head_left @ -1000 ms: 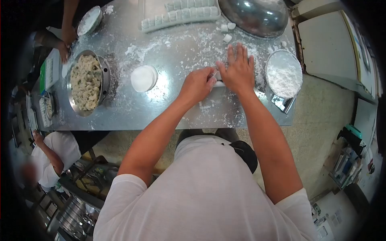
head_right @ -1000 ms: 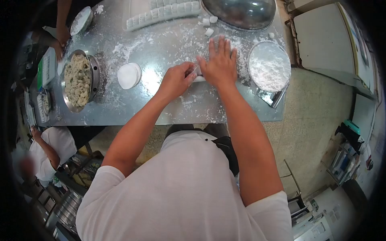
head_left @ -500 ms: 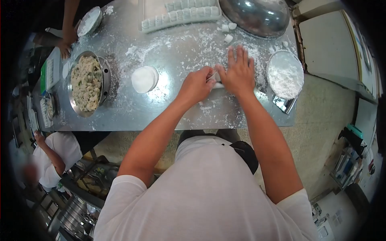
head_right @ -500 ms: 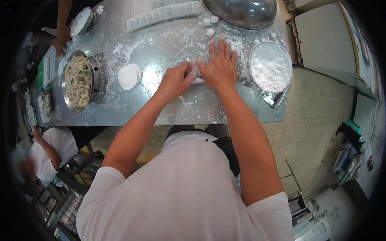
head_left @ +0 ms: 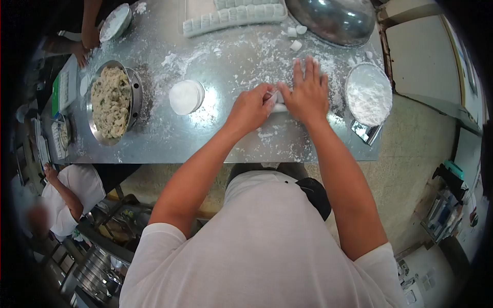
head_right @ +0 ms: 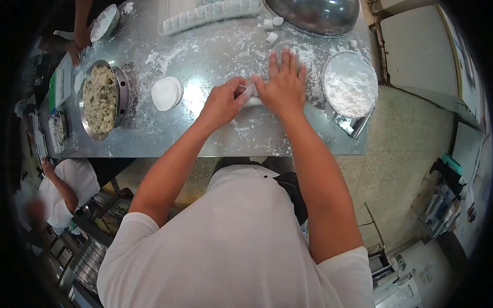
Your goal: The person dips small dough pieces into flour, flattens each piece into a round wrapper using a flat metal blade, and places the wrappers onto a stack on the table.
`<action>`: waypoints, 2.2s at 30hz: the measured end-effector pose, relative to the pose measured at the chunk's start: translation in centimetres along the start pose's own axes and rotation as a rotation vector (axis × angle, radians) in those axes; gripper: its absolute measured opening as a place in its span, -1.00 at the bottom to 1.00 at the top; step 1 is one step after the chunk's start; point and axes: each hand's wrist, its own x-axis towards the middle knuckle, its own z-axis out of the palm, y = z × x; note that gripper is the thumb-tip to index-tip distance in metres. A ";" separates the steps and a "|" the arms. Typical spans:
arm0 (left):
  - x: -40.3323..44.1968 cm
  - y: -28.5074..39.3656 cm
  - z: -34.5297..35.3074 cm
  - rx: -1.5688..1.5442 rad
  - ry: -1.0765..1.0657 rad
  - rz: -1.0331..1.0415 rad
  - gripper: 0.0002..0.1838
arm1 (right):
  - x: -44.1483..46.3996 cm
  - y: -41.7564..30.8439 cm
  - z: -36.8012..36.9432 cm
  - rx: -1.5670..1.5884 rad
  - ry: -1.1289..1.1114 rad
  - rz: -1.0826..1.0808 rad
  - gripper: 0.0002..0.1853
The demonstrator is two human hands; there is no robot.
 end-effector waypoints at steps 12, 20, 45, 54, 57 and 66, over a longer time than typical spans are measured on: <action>-1.3 -2.1 0.3 -0.142 -0.052 -0.109 -0.79 | -8.7 1.3 -1.0 0.070 -0.101 -0.114 -0.25; 1.8 -0.7 0.2 0.164 0.059 0.208 -0.73 | -4.0 0.2 -0.2 0.017 0.015 -0.017 -0.24; -0.3 -0.7 -1.2 -0.077 -0.053 -0.059 -0.65 | -2.0 0.1 0.4 -0.003 -0.015 -0.098 -0.24; -0.2 -3.5 -0.4 -0.043 -0.040 0.051 -0.76 | -12.5 2.2 -1.1 0.084 -0.062 -0.127 -0.30; -1.0 -5.0 -0.2 -0.289 -0.134 -0.093 -0.70 | -10.3 1.9 -1.0 0.104 -0.058 -0.133 -0.29; 1.3 -0.8 -0.7 0.309 -0.029 0.160 -0.75 | -5.3 0.6 0.1 0.032 0.069 -0.073 -0.24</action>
